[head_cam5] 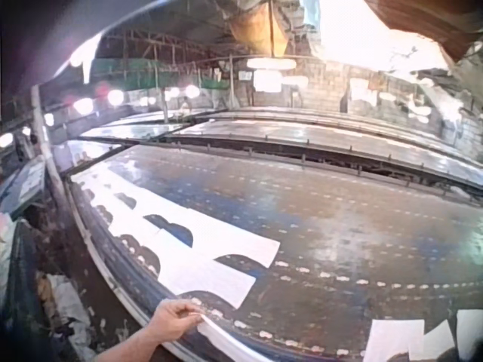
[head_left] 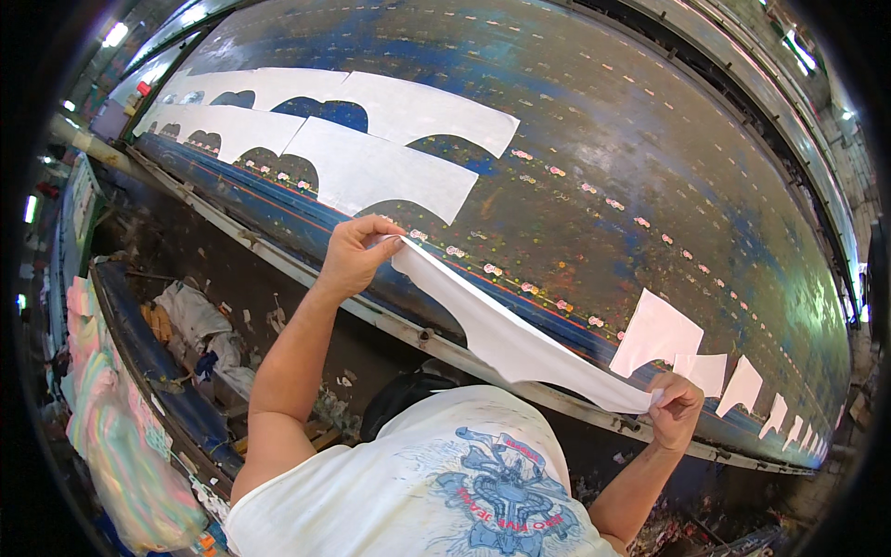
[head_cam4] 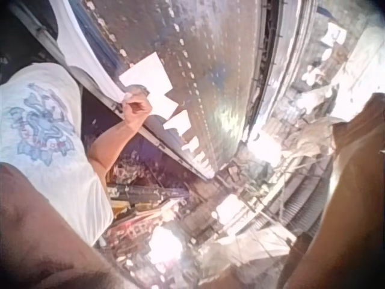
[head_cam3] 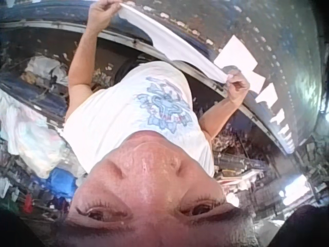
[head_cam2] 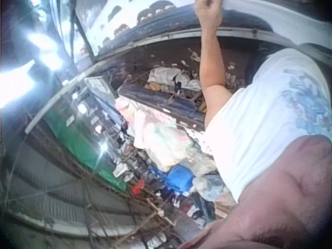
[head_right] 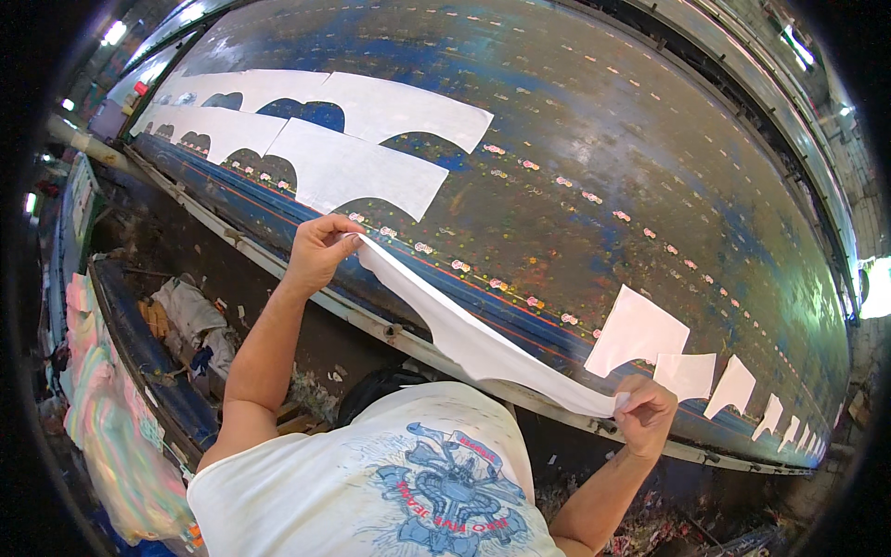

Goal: The person repeatedly picks up white fabric pieces with scalloped edges from a conveyor belt, unfolds them, and places them flat on the belt surface. The person smooths each piece with both hands and continues the cycle for multiple pieces.

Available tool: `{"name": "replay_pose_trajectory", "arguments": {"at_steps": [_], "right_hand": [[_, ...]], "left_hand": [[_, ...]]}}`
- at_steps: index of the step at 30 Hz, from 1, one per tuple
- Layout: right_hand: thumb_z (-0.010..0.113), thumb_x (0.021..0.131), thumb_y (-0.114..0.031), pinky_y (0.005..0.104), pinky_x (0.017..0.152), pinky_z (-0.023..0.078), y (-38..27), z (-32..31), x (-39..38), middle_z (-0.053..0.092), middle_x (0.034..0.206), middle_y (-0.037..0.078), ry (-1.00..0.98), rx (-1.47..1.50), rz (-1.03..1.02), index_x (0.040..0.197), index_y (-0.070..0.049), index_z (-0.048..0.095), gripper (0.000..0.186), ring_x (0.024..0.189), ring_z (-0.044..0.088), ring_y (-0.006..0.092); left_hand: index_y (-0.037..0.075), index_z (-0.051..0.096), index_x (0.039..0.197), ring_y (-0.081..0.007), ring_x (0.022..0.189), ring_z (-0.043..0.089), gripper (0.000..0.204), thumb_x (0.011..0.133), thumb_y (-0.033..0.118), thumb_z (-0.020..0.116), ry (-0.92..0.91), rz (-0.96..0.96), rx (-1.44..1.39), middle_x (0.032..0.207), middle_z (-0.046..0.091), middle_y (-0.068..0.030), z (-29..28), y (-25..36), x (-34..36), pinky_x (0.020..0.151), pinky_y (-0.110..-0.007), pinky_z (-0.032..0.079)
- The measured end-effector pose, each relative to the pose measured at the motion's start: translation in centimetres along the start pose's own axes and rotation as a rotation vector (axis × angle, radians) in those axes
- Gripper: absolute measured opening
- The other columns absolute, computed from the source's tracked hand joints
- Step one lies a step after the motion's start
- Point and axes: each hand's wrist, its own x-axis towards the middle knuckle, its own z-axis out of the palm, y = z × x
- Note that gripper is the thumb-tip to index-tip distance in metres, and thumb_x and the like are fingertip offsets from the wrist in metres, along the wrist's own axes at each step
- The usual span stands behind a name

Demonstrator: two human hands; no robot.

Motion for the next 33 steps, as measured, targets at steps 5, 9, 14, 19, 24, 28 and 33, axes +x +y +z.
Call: {"name": "replay_pose_trajectory", "arguments": {"at_steps": [5, 9, 14, 19, 24, 28, 33], "right_hand": [[0.085, 0.08, -0.003, 0.0309, 0.072, 0.047, -1.0, 0.9, 0.8, 0.064, 0.088, 0.005, 0.125, -0.084, -0.041, 0.086, -0.004, 0.067, 0.019, 0.081, 0.06, 0.017], [0.08, 0.081, -0.001, 0.0292, 0.074, 0.046, -1.2, 0.6, 0.6, 0.062, 0.092, 0.003, 0.198, -0.231, 0.092, 0.101, 0.0, 0.073, 0.021, 0.082, 0.059, 0.0145], [0.071, 0.075, 0.007, 0.0283, 0.076, 0.045, 0.6, -0.9, 0.6, 0.059, 0.087, 0.001, 0.054, -0.577, 0.225, 0.104, 0.002, 0.079, 0.03, 0.083, 0.059, 0.0136], [0.064, 0.069, 0.011, 0.0295, 0.074, 0.045, 1.4, -1.8, -0.3, 0.062, 0.083, 0.005, -0.11, -0.546, 0.233, 0.088, 0.002, 0.081, 0.026, 0.082, 0.059, 0.0159], [0.065, 0.068, 0.01, 0.0306, 0.078, 0.049, 1.6, -2.4, -0.3, 0.067, 0.087, 0.007, -0.191, -0.367, 0.321, 0.087, 0.002, 0.081, 0.026, 0.084, 0.064, 0.0191], [0.071, 0.073, 0.006, 0.0335, 0.084, 0.053, 2.2, -1.5, 0.6, 0.07, 0.091, 0.01, -0.237, -0.198, 0.309, 0.088, 0.0, 0.081, 0.019, 0.09, 0.068, 0.0212], [0.087, 0.088, -0.023, 0.0385, 0.088, 0.055, 3.9, -0.8, 2.1, 0.072, 0.097, 0.012, -0.231, -0.065, 0.241, 0.087, -0.002, 0.077, 0.024, 0.094, 0.07, 0.0252]], "left_hand": [[-0.001, 0.081, 0.105, -0.0107, 0.093, 0.069, 0.007, 0.098, 0.001, 0.081, 0.035, -0.042, -0.206, 0.099, 0.078, -0.0041, 1.2, 0.6, 0.6, 0.084, -0.027, 0.055], [-0.001, 0.081, 0.104, -0.0104, 0.093, 0.069, 0.007, 0.097, -0.002, 0.082, 0.003, 0.039, -0.267, 0.099, 0.077, -0.0044, 2.4, 1.5, 0.4, 0.084, -0.026, 0.055], [-0.003, 0.081, 0.102, -0.012, 0.093, 0.07, 0.012, 0.092, -0.01, 0.082, -0.086, -0.019, -0.248, 0.096, 0.076, -0.0049, 1.5, 1.2, -2.1, 0.085, -0.028, 0.056], [-0.002, 0.082, 0.096, -0.0186, 0.095, 0.075, 0.016, 0.087, -0.014, 0.08, -0.157, -0.067, -0.226, 0.096, 0.08, -0.0104, 0.1, 4.1, -5.2, 0.097, -0.035, 0.06], [0.003, 0.083, 0.092, -0.026, 0.09, 0.078, 0.012, 0.084, -0.007, 0.081, -0.122, -0.038, -0.34, 0.089, 0.08, -0.0148, -2.3, 5.4, -8.1, 0.105, -0.052, 0.06], [0.006, 0.083, 0.093, -0.0274, 0.091, 0.078, 0.003, 0.091, 0.004, 0.084, -0.088, 0.003, -0.411, 0.088, 0.078, -0.0145, -3.7, 5.4, -8.8, 0.102, -0.055, 0.06], [0.002, 0.08, 0.102, -0.0266, 0.09, 0.077, 0.009, 0.1, 0.01, 0.081, 0.088, -0.054, -0.464, 0.087, 0.077, -0.0115, -3.0, 3.1, -7.2, 0.097, -0.046, 0.061]]}}
